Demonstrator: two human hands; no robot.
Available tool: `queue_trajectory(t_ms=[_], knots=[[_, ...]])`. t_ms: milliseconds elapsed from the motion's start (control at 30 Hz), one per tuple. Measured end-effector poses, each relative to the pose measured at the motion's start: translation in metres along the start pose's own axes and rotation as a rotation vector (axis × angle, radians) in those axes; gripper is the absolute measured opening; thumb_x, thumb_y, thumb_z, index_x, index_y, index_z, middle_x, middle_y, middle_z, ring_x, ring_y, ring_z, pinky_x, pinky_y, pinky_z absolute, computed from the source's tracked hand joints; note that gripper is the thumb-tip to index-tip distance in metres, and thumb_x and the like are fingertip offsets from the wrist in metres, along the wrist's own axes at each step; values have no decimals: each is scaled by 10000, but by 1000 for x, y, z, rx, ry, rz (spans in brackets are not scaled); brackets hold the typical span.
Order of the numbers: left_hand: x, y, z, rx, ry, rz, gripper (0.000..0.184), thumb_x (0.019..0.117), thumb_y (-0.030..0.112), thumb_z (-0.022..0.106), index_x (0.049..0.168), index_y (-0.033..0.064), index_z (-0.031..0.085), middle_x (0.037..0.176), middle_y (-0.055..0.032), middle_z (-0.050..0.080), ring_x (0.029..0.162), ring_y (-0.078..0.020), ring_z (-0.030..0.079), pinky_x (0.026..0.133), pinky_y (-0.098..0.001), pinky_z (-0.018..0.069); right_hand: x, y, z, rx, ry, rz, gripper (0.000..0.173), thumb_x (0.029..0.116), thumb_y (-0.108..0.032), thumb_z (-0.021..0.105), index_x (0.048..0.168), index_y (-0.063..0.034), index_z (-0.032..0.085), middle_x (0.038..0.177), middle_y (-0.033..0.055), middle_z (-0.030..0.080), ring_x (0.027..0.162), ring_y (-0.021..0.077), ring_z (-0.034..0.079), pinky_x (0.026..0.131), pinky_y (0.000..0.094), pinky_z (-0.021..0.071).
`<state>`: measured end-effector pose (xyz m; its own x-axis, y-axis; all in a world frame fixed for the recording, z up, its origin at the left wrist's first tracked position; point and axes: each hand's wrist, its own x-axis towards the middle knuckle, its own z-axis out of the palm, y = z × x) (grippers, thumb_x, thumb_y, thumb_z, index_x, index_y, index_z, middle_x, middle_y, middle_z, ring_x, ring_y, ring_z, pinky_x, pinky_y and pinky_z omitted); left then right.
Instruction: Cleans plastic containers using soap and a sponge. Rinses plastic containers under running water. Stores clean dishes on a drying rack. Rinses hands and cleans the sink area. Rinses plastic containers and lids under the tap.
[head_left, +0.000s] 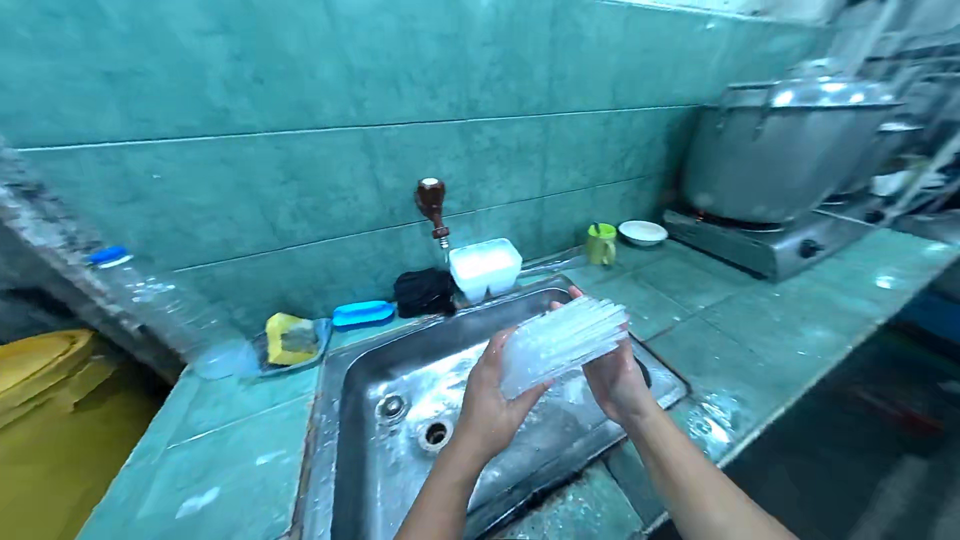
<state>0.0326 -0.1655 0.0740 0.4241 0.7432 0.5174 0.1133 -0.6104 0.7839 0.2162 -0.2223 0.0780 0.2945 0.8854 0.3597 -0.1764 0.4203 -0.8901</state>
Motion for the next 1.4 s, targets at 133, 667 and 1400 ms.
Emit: queue_trajectory(t_ms=[133, 667, 1400], knots=[[3, 3, 29, -234, 4, 27, 854, 814, 302, 842, 1429, -117, 424, 1239, -139, 677, 1127, -67, 667, 996, -245, 555, -19, -15, -21, -67, 115, 53, 728, 1059, -587, 132, 1613, -145, 299, 1574, 51, 475, 1430, 145, 457, 1179, 368, 385], [22, 21, 169, -570, -191, -150, 952, 770, 176, 888, 1470, -110, 311, 1268, -147, 653, 1148, -145, 672, 1009, -304, 573, -48, -57, -138, -222, 409, 116, 529, 1081, -354, 356, 1508, -64, 468, 1449, 110, 567, 1316, 166, 553, 1103, 389, 474], [55, 37, 251, -567, -224, -48, 1189, 668, 171, 909, 1601, 81, 178, 1483, -79, 531, 1264, -160, 603, 1027, -341, 554, -49, -81, -237, -750, 155, -266, 645, 833, -129, 722, 1433, -58, 497, 1475, 95, 524, 1419, 181, 457, 1143, 415, 455]])
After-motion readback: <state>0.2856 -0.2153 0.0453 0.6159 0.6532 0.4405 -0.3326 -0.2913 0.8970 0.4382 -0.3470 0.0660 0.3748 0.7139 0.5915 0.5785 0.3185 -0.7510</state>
